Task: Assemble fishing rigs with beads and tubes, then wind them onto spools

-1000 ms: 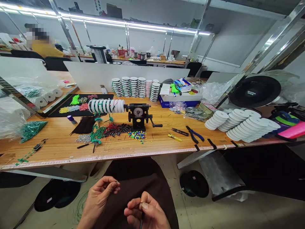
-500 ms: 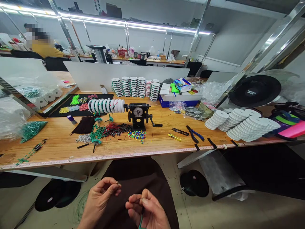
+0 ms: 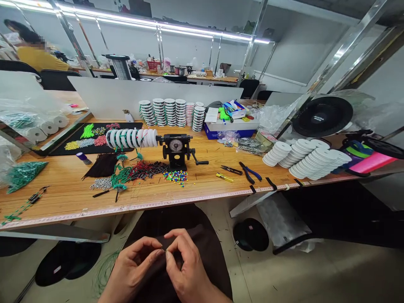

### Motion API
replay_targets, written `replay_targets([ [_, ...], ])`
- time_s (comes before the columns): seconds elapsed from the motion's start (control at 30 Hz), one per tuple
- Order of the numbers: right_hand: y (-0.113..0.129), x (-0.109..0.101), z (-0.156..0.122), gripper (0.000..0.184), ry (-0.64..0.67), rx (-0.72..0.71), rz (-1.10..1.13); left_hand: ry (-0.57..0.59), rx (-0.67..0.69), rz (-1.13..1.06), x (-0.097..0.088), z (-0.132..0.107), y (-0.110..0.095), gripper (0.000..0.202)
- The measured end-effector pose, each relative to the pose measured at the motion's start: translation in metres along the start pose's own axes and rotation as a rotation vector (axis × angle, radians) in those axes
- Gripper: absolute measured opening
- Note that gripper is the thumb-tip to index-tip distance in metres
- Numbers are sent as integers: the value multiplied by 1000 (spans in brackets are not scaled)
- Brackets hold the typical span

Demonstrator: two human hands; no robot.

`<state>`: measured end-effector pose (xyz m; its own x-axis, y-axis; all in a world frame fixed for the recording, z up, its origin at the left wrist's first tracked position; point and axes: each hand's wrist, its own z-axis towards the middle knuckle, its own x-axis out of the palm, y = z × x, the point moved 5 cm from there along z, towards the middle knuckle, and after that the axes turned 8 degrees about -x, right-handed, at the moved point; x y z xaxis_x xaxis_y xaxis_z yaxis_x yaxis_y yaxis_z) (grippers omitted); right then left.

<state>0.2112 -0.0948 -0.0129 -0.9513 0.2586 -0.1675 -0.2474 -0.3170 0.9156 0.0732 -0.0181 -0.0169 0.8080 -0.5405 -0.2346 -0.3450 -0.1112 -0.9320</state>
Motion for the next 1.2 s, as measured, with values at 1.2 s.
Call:
replay_targets([
  [1.2, 8, -14, 25, 16, 271, -380, -321, 399, -49, 242, 1, 16, -29, 27],
])
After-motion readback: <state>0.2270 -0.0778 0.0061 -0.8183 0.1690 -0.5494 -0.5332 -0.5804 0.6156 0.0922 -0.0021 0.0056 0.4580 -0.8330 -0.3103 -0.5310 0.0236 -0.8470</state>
